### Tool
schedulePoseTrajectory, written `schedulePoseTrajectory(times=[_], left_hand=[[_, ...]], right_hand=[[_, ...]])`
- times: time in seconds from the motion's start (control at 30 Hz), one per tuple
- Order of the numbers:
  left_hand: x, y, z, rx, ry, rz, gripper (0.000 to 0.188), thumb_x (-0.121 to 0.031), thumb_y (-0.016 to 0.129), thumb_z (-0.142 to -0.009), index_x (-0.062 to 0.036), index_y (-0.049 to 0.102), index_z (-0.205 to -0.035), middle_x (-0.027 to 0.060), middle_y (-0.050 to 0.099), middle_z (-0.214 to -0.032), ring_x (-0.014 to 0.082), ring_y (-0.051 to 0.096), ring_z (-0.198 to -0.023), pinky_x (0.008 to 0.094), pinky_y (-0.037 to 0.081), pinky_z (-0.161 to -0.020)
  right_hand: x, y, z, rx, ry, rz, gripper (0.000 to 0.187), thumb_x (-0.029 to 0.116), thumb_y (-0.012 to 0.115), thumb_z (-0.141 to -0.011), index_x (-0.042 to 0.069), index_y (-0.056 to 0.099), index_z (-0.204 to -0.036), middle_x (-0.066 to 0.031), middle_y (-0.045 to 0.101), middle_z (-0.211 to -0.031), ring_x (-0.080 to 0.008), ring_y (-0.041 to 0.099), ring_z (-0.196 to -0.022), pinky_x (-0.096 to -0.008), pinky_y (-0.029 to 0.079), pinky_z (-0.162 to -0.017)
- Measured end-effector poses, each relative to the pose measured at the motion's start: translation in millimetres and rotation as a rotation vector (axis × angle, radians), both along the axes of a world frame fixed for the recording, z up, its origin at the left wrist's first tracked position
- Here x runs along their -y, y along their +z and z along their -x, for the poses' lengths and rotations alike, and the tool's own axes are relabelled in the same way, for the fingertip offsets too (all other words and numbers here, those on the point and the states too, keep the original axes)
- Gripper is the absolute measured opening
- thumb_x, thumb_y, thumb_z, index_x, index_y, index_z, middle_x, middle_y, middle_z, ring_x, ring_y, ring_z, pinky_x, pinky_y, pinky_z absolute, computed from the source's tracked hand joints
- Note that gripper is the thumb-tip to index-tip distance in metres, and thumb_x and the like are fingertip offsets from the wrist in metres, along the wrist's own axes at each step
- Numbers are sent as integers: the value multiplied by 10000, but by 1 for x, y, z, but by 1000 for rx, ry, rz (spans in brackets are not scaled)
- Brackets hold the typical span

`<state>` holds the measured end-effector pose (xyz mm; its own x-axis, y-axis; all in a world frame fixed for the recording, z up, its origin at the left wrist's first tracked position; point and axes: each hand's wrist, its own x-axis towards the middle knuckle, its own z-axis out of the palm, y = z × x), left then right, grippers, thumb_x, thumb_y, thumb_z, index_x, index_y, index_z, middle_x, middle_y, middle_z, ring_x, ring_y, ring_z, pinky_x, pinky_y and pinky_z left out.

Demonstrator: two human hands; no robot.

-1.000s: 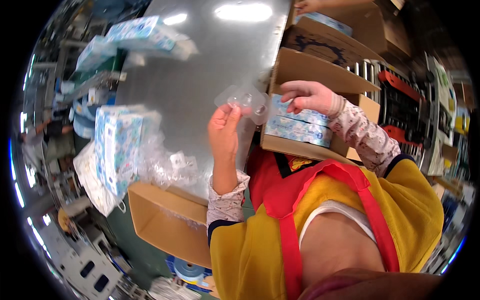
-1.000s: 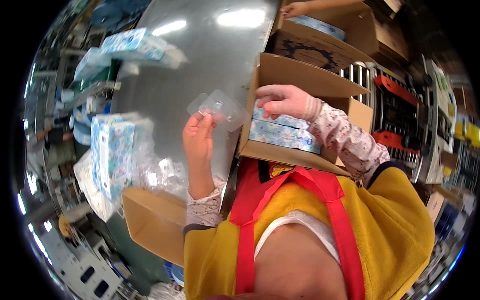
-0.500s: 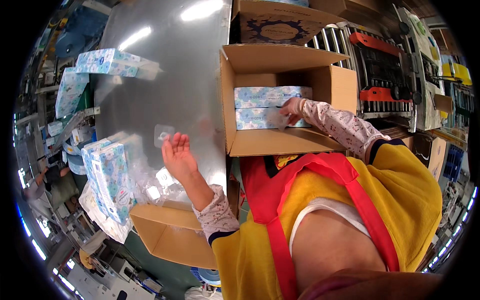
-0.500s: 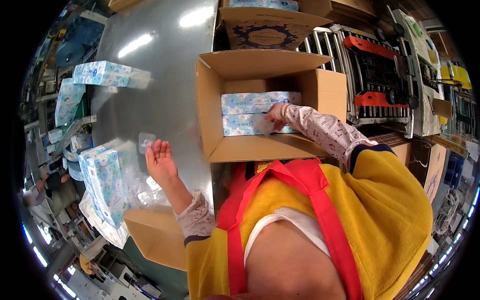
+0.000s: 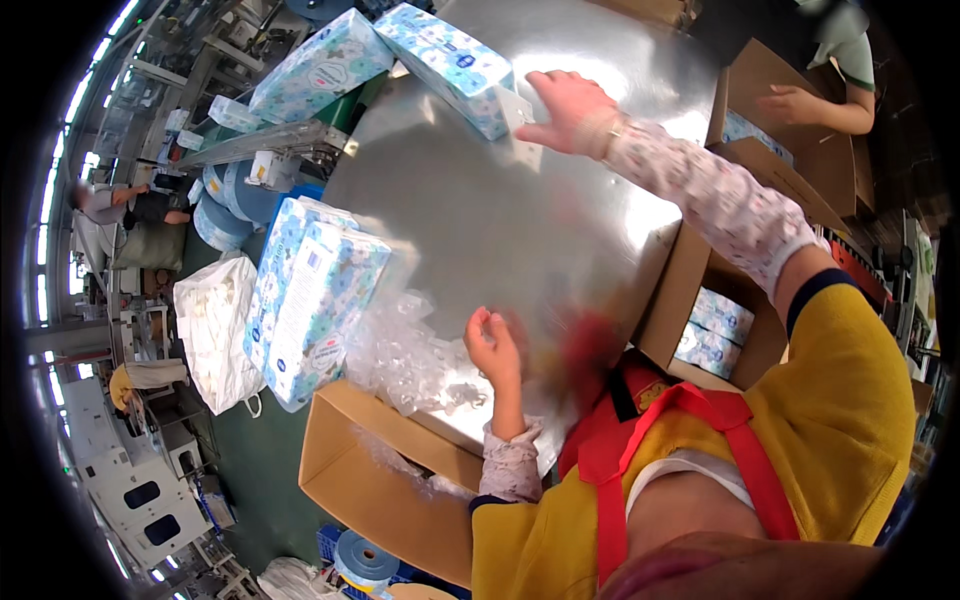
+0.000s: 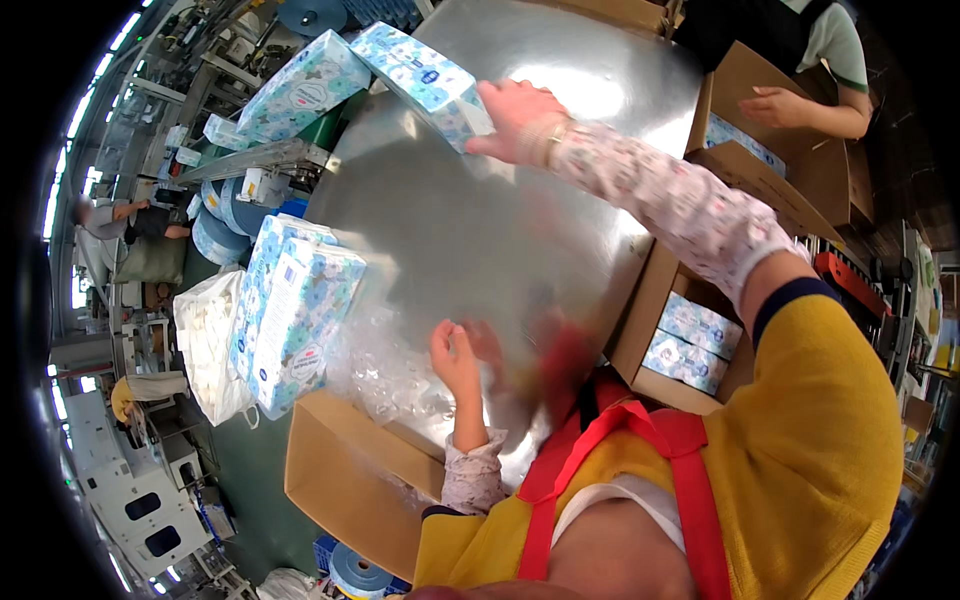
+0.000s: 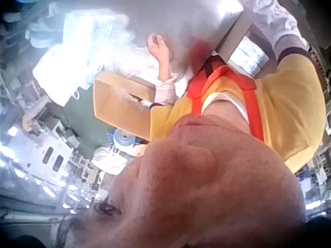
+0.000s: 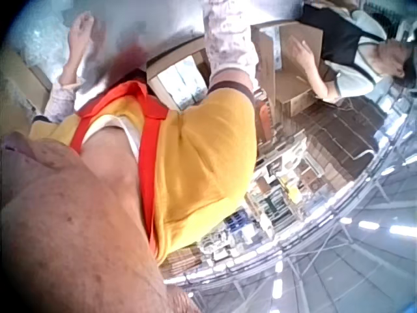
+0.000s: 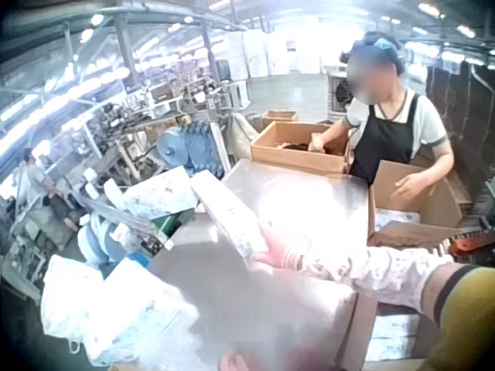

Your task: The person packs packages of tissues into cardboard boxes on a metal table. They place bubble wrap inside the boxes, arrange the tissue packs, and hand the filled boxes to a coworker. The process is repeated with multiple boxes throughout the clip.

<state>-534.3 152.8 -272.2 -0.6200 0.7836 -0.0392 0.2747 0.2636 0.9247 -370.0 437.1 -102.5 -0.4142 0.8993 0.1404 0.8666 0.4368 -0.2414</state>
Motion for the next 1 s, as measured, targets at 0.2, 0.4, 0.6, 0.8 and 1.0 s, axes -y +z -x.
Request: schedulePoseTrajectory(times=[0.2, 0.4, 0.6, 0.8, 1.0], left_hand=[[-59, -40, -11, -868, -151, 111, 423, -269, 587, -841, -45, 537, -1196, 199, 477, -1268, 408, 366, -1262, 586, 220, -1042], [-51, -47, -6, -756, -168, 69, 385, -285, 559, -852, -83, 556, -1180, 185, 477, -1272, 399, 371, -1261, 597, 225, -1031], [-56, -42, -14, -888, -142, 94, 359, -284, 542, -855, -111, 563, -1168, 182, 475, -1272, 400, 379, -1249, 587, 206, -1044], [-57, -59, -3, -984, -138, 69, 366, -292, 531, -864, -107, 546, -1179, 166, 474, -1256, 390, 381, -1241, 586, 243, -1023], [-68, -91, 6, -1206, -177, 349, 375, -317, 488, -900, -106, 525, -1209, 151, 471, -1275, 366, 403, -1234, 586, 277, -1013]], right_hand=[[-122, -30, 113, 38, -390, 296, 899, 478, 715, -644, 7, 333, -1308, -216, 508, -1229, -314, 501, -1187, -441, 424, -967], [-11, -5, 1, 338, -168, 417, 987, 359, 763, -592, 42, 253, -1376, -209, 570, -1108, -349, 607, -990, -417, 501, -814], [-9, -8, -8, 240, -115, 423, 968, 295, 775, -569, 46, 304, -1378, -203, 593, -1076, -337, 602, -998, -403, 482, -851], [24, 54, -128, -701, 186, 233, 833, 290, 777, -576, 46, 456, -1305, -156, 557, -1210, -297, 555, -1078, -365, 432, -948], [159, 69, -306, -582, 37, -210, 829, 306, 791, -627, 82, 424, -1336, -142, 491, -1297, -257, 466, -1204, -376, 350, -1031]])
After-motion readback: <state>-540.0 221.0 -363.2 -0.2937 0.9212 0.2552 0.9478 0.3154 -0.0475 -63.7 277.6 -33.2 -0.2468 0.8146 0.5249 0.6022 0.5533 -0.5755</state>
